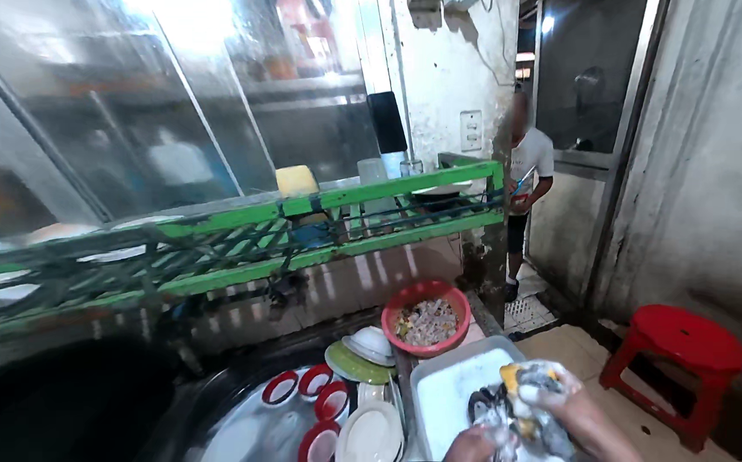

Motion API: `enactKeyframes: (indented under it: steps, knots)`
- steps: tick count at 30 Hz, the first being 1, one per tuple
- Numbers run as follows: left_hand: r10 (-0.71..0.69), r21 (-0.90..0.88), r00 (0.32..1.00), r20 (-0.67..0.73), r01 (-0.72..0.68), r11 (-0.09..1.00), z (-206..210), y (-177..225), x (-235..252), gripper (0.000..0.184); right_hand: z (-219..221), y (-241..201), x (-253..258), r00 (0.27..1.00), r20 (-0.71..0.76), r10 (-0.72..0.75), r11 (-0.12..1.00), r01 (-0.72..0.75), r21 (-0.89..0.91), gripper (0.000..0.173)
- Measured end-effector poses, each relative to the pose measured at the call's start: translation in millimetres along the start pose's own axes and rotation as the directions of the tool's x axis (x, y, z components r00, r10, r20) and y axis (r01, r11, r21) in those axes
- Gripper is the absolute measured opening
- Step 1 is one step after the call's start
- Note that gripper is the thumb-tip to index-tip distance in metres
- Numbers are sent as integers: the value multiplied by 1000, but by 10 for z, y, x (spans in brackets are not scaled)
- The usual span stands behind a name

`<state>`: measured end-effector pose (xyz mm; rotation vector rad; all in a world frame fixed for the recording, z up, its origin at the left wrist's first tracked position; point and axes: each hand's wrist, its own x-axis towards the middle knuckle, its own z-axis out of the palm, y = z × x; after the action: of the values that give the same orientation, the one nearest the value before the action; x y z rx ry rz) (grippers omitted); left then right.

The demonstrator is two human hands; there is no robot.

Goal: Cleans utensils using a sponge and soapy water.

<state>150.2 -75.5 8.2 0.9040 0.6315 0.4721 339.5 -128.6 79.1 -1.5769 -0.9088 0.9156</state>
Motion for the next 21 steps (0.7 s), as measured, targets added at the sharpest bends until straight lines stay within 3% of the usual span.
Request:
enactKeyframes:
  steps: [5, 11, 14, 18, 21]
  knots:
    - [-46, -16, 997, -65, 46, 999, 30, 62, -5, 16, -170, -47, -54, 995, 49, 92, 984, -99, 146, 55]
    - [-19, 123, 978, -207, 45, 991, 66, 20, 49, 18, -141, 55, 1, 977, 169, 133, 991, -130, -26, 59]
    - [16, 261, 983, -182, 33, 965, 59, -23, 68, 23, -13, 51, 49, 984, 122, 127, 976, -102, -191, 52]
    - [20, 207, 993, -119, 5, 978, 81, 16, 27, 27, 22, 79, 112, 994, -37, 105, 990, -108, -92, 50]
    - [50, 398, 979, -197, 33, 917, 127, 12, 8, 29, 43, 82, 92, 992, -82, 96, 985, -107, -135, 49]
